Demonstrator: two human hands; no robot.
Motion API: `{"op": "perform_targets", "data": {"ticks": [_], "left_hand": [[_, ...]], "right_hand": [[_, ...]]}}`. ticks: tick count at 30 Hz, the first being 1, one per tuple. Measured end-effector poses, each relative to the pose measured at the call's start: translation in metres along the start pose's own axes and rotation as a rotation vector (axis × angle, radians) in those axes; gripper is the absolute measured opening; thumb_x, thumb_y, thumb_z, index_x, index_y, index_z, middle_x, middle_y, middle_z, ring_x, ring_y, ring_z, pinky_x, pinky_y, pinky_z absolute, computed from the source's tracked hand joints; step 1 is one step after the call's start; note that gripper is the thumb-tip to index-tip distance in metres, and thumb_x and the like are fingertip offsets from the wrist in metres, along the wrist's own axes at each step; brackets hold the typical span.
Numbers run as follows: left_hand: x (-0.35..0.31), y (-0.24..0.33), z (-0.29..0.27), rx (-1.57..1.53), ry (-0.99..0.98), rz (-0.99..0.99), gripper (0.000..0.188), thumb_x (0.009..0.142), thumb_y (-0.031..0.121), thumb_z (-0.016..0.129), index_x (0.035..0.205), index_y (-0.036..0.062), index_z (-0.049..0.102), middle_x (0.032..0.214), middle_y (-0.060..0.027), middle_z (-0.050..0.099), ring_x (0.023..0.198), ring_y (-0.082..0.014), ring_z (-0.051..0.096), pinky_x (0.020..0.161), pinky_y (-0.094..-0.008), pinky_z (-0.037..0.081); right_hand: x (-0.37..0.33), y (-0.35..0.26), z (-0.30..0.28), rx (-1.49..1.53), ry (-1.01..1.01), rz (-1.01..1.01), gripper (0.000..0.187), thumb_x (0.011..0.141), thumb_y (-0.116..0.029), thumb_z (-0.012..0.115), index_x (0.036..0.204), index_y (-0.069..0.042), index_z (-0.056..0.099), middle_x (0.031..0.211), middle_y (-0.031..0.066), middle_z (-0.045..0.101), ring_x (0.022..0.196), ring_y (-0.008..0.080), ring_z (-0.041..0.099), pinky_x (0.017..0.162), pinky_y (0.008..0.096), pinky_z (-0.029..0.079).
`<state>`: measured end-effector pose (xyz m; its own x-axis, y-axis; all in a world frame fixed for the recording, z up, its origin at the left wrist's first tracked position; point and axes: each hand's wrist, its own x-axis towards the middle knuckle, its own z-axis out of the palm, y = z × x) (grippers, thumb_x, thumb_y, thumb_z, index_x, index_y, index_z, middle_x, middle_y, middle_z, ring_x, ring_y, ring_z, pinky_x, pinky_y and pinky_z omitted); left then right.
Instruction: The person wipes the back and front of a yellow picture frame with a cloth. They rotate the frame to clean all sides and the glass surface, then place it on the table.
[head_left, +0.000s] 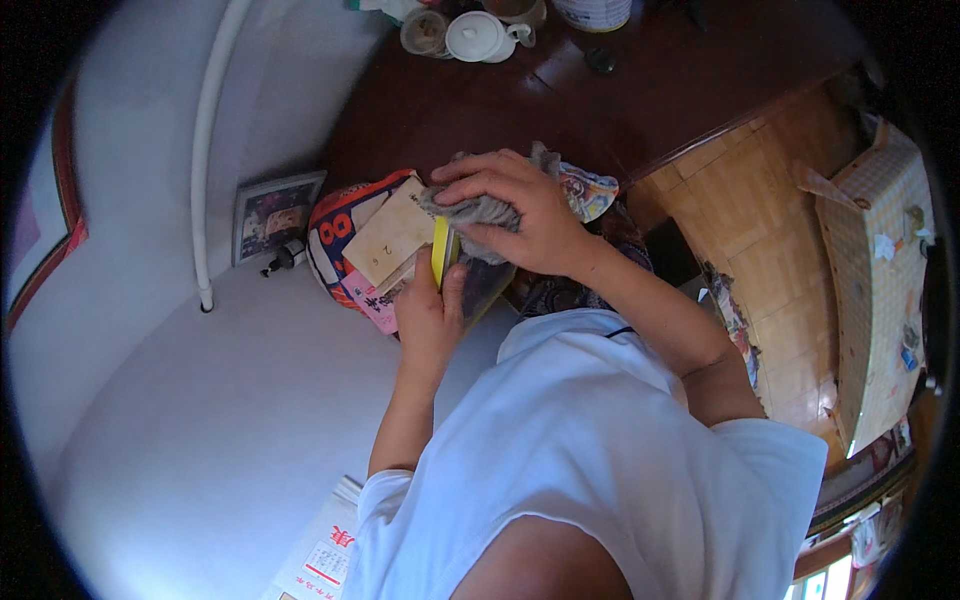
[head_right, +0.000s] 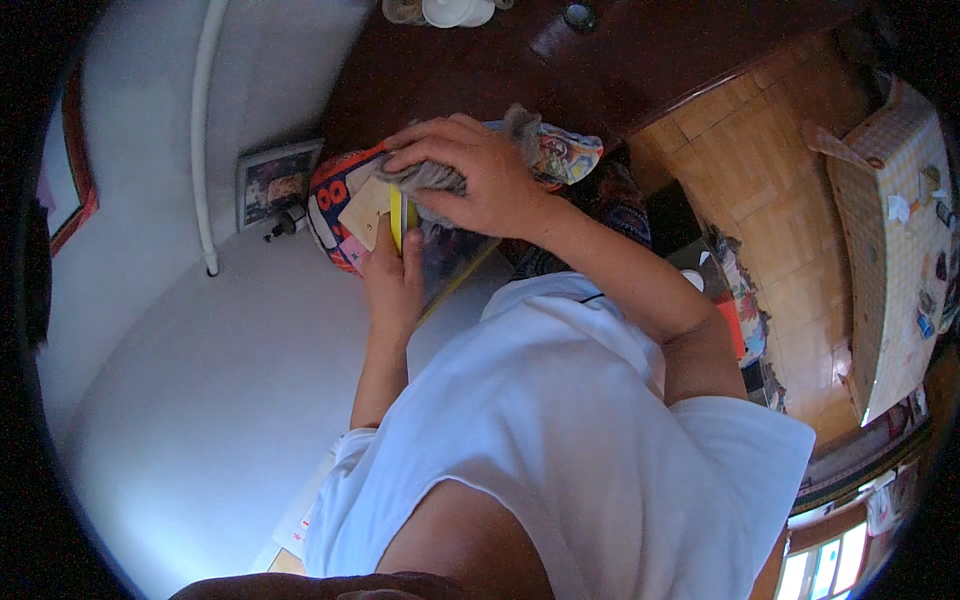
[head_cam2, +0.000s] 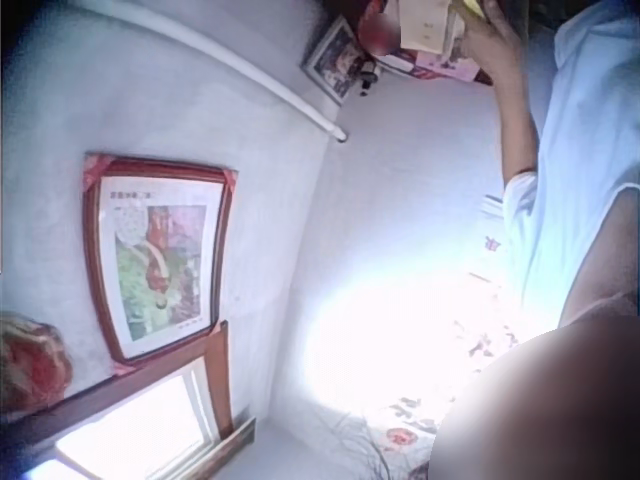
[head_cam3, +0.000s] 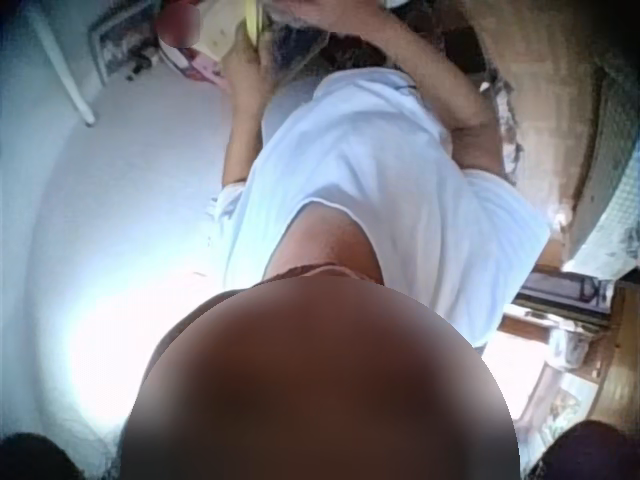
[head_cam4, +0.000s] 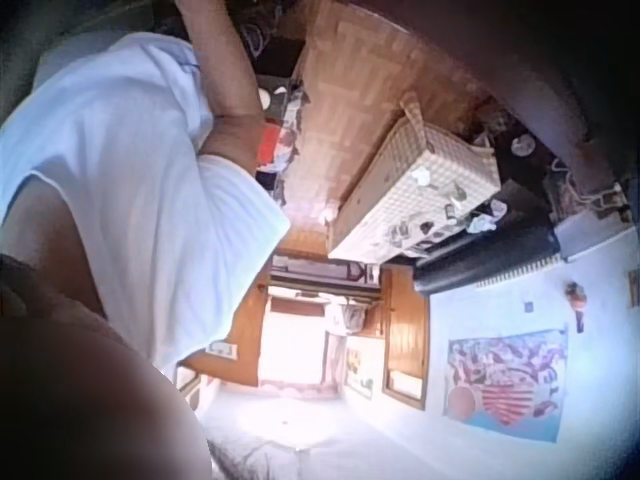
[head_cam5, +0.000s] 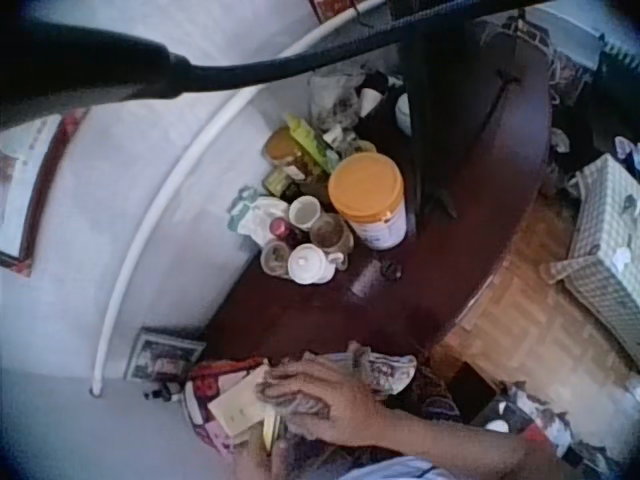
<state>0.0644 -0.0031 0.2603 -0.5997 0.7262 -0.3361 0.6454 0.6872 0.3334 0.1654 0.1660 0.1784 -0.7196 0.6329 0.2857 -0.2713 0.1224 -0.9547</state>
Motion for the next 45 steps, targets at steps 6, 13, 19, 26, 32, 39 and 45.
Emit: {"op": "perform_targets", "data": {"ticks": [6, 13, 19, 26, 32, 39, 45], "left_hand": [[0.004, 0.003, 0.001, -0.02, 0.016, 0.083, 0.034, 0.1, 0.029, 0.062, 0.117, 0.0005, 0.058, 0.077, -0.0272, 0.065, 0.073, -0.0484, 0.065, 0.061, -0.0524, 0.05], [0.007, 0.001, 0.002, -0.007, 0.008, 0.078, 0.031, 0.1, 0.028, 0.061, 0.116, 0.0015, 0.058, 0.073, -0.0254, 0.064, 0.07, -0.0474, 0.065, 0.059, -0.0515, 0.049], [0.012, -0.002, -0.004, -0.037, -0.007, 0.084, 0.035, 0.1, 0.028, 0.061, 0.12, -0.0009, 0.058, 0.073, -0.0259, 0.064, 0.069, -0.047, 0.065, 0.059, -0.0519, 0.049], [0.01, -0.005, 0.001, 0.011, -0.016, 0.072, 0.039, 0.101, 0.028, 0.06, 0.123, -0.0034, 0.057, 0.073, -0.0263, 0.063, 0.069, -0.0458, 0.065, 0.059, -0.0513, 0.048], [0.007, -0.001, -0.001, -0.048, -0.018, 0.014, 0.042, 0.102, 0.032, 0.058, 0.125, -0.0031, 0.057, 0.074, -0.0261, 0.063, 0.068, -0.0462, 0.065, 0.059, -0.0503, 0.048], [0.01, 0.0, 0.001, -0.065, -0.031, -0.019, 0.039, 0.107, 0.032, 0.049, 0.127, -0.0012, 0.055, 0.075, -0.0139, 0.061, 0.069, -0.0255, 0.06, 0.066, -0.0396, 0.047], [0.005, 0.004, 0.001, -0.124, 0.026, 0.001, 0.04, 0.107, 0.033, 0.05, 0.124, -0.003, 0.055, 0.075, -0.0117, 0.06, 0.068, -0.0215, 0.055, 0.065, -0.0373, 0.046]], "right_hand": [[-0.026, 0.052, -0.005, -0.025, -0.004, 0.088, 0.037, 0.078, -0.009, 0.079, 0.114, -0.013, 0.071, 0.117, 0.0073, 0.067, 0.12, 0.0276, 0.059, 0.103, 0.0424, 0.047], [-0.006, 0.021, -0.004, -0.025, 0.012, 0.006, 0.038, 0.07, -0.004, 0.08, 0.105, -0.011, 0.07, 0.114, 0.007, 0.068, 0.112, 0.03, 0.061, 0.098, 0.0407, 0.048], [-0.025, 0.067, -0.002, -0.018, 0.026, 0.097, 0.037, 0.073, -0.004, 0.081, 0.107, -0.012, 0.069, 0.121, 0.009, 0.065, 0.119, 0.0307, 0.06, 0.1, 0.0412, 0.049], [-0.011, 0.022, -0.001, -0.053, 0.008, 0.065, 0.033, 0.078, -0.003, 0.073, 0.11, -0.011, 0.071, 0.12, 0.0091, 0.067, 0.118, 0.0309, 0.06, 0.103, 0.0416, 0.045], [-0.027, 0.06, 0.003, -0.058, 0.041, 0.076, 0.036, 0.079, -0.001, 0.073, 0.114, -0.011, 0.07, 0.119, 0.0107, 0.064, 0.115, 0.033, 0.059, 0.102, 0.0417, 0.045], [-0.084, 0.156, -0.007, -0.347, 0.159, 0.438, 0.024, 0.091, -0.013, 0.068, 0.115, -0.011, 0.07, 0.121, 0.0113, 0.063, 0.118, 0.0341, 0.059, 0.1, 0.0437, 0.05], [-0.035, 0.046, 0.023, -0.157, 0.213, 0.187, 0.026, 0.087, -0.005, 0.069, 0.113, -0.008, 0.069, 0.115, 0.0128, 0.063, 0.111, 0.0332, 0.062, 0.097, 0.0422, 0.049]]}}
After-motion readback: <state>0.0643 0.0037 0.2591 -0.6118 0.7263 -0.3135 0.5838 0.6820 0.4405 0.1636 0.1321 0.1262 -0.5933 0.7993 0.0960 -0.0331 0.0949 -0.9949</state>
